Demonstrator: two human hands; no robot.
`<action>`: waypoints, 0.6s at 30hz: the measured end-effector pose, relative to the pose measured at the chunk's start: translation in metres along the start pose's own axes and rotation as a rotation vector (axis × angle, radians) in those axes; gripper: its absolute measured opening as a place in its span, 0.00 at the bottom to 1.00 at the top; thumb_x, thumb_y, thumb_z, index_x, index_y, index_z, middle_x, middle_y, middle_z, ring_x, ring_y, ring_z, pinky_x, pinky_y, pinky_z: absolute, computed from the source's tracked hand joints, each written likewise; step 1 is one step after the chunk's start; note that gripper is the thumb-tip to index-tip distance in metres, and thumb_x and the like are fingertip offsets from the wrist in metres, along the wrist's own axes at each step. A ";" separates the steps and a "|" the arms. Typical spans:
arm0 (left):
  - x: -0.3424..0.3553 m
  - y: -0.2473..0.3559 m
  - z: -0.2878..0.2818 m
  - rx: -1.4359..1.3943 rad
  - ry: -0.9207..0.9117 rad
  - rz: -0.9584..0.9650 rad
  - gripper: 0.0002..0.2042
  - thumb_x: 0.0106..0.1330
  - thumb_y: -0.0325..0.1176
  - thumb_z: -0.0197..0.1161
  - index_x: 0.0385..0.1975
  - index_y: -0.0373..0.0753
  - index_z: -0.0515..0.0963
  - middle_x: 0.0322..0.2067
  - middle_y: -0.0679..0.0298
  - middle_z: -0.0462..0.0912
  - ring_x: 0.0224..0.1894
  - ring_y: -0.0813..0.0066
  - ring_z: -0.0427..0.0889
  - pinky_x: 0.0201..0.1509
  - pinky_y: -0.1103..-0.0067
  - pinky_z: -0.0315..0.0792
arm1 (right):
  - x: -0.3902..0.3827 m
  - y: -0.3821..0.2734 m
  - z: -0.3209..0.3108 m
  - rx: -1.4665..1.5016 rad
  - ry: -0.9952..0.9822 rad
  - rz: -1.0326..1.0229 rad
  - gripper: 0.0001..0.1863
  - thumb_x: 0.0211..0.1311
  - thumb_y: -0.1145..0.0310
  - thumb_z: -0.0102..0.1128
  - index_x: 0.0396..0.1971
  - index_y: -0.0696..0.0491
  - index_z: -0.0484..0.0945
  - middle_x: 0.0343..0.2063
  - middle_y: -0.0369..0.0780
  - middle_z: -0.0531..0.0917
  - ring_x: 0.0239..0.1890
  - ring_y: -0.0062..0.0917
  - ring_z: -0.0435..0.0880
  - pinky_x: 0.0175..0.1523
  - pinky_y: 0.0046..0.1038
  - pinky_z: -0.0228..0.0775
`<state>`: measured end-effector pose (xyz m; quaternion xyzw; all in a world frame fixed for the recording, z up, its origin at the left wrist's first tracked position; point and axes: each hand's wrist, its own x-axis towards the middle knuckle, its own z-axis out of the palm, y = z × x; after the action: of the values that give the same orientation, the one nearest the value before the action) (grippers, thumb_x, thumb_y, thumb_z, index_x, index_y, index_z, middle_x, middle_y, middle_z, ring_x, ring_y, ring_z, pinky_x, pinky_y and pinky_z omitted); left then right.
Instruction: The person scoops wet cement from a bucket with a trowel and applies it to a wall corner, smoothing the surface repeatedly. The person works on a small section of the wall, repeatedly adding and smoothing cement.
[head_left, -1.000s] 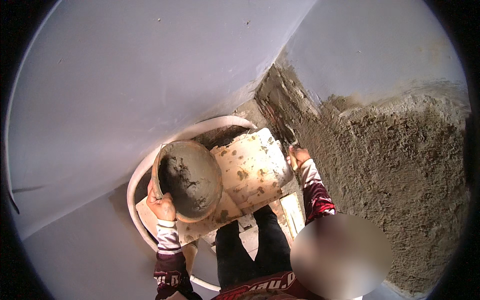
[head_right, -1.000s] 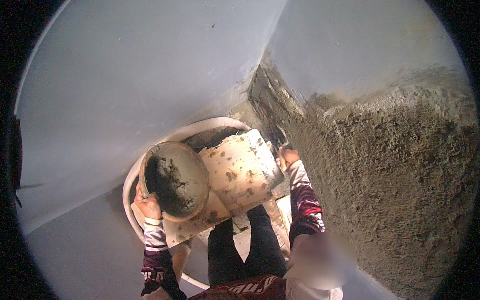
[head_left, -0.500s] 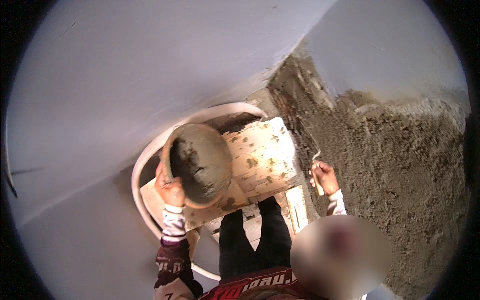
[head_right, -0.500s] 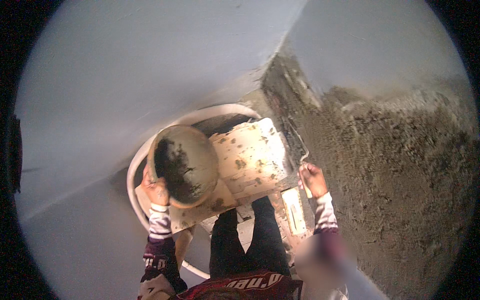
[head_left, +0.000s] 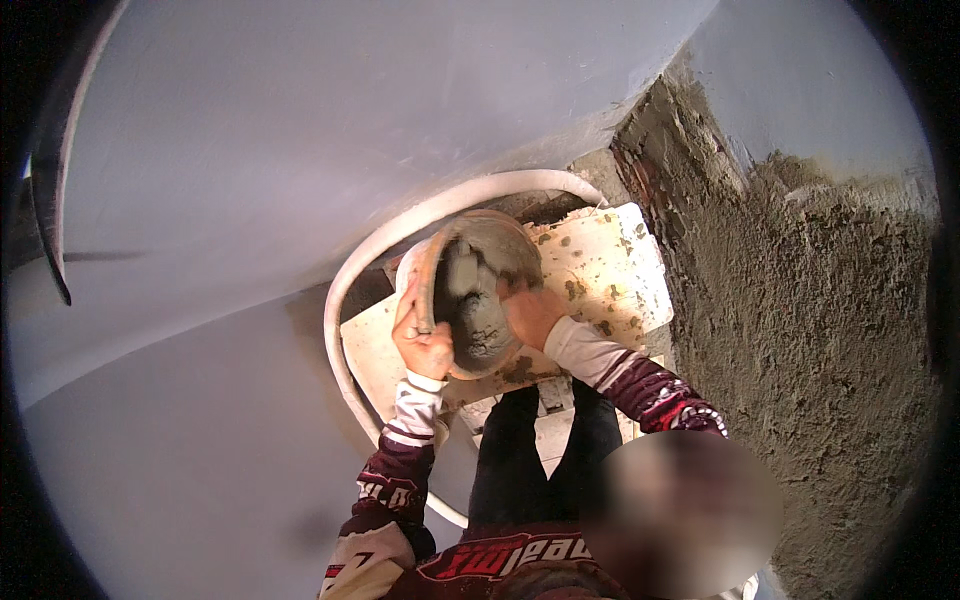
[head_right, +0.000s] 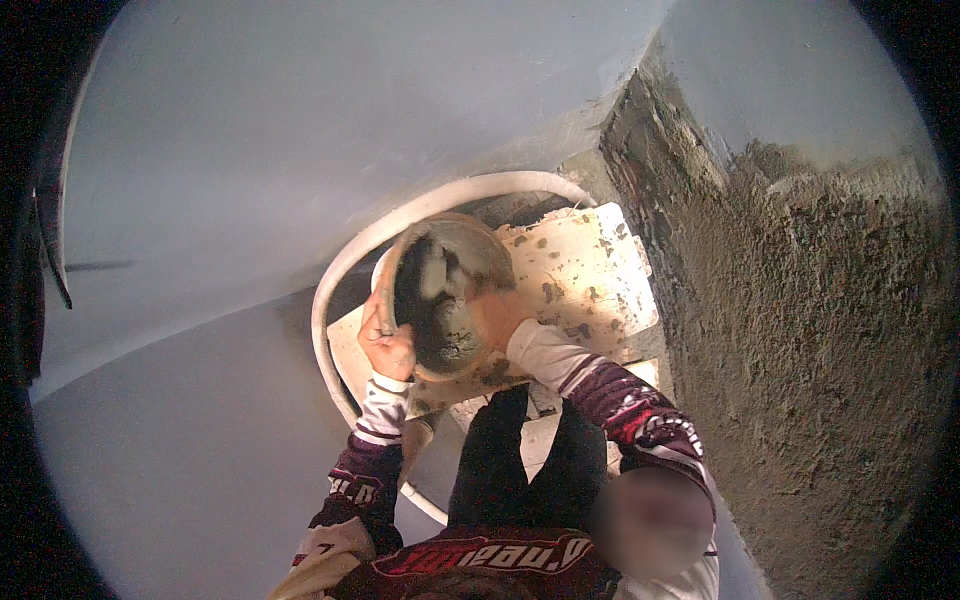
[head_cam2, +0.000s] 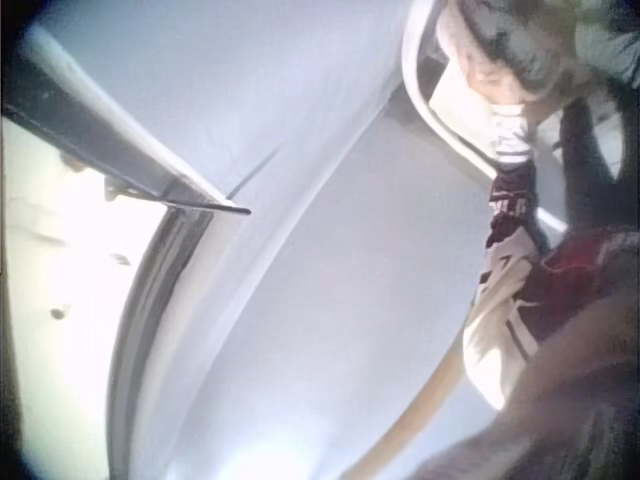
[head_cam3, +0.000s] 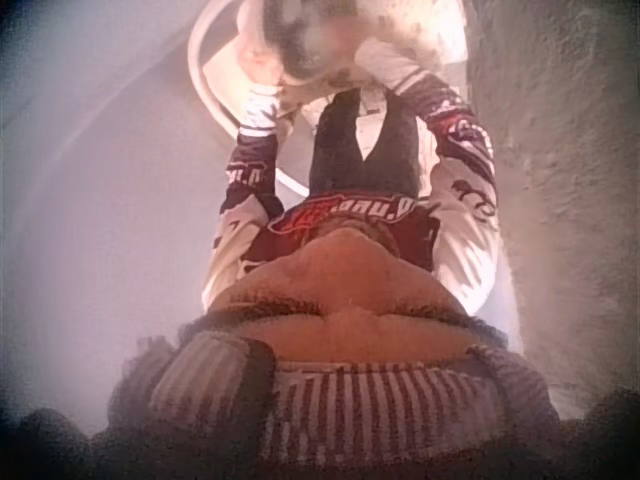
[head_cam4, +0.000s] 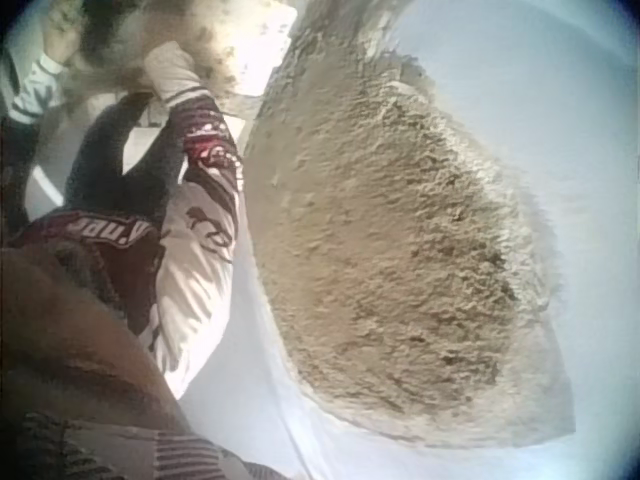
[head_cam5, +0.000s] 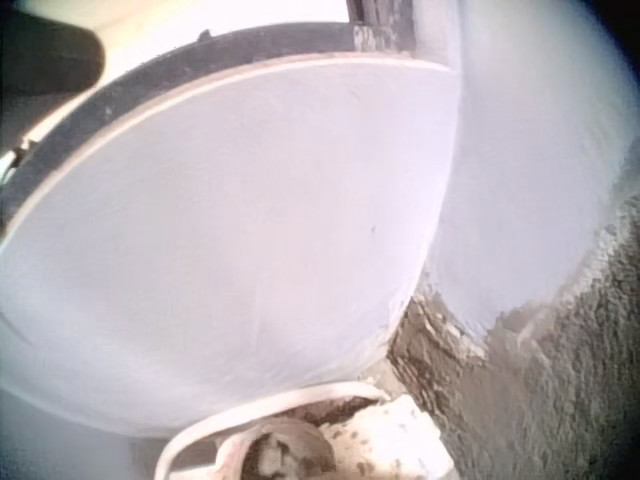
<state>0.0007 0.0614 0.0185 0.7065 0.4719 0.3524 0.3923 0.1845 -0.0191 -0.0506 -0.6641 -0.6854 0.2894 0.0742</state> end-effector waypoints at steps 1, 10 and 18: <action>0.002 -0.006 -0.005 -0.016 0.013 -0.028 0.26 0.46 0.19 0.48 0.48 0.25 0.78 0.57 0.49 0.76 0.61 0.60 0.73 0.65 0.75 0.61 | -0.003 -0.002 0.010 0.138 -0.204 -0.048 0.15 0.60 0.61 0.53 0.38 0.57 0.79 0.25 0.50 0.82 0.26 0.48 0.83 0.35 0.45 0.77; -0.002 -0.011 -0.019 -0.083 -0.050 -0.037 0.24 0.48 0.20 0.50 0.49 0.24 0.77 0.58 0.48 0.74 0.61 0.61 0.73 0.64 0.75 0.62 | -0.002 -0.017 -0.006 0.169 -0.160 0.123 0.18 0.63 0.59 0.49 0.28 0.57 0.83 0.24 0.51 0.83 0.29 0.48 0.84 0.39 0.48 0.77; -0.007 -0.008 -0.021 -0.073 -0.077 0.069 0.24 0.43 0.18 0.48 0.43 0.26 0.80 0.57 0.46 0.75 0.67 0.51 0.67 0.71 0.66 0.56 | -0.017 0.016 0.038 0.242 -0.113 -0.255 0.28 0.74 0.53 0.36 0.32 0.60 0.80 0.24 0.53 0.82 0.31 0.53 0.82 0.41 0.49 0.76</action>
<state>-0.0227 0.0611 0.0202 0.7207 0.4185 0.3552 0.4234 0.1818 -0.0479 -0.0850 -0.5407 -0.7272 0.3948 0.1513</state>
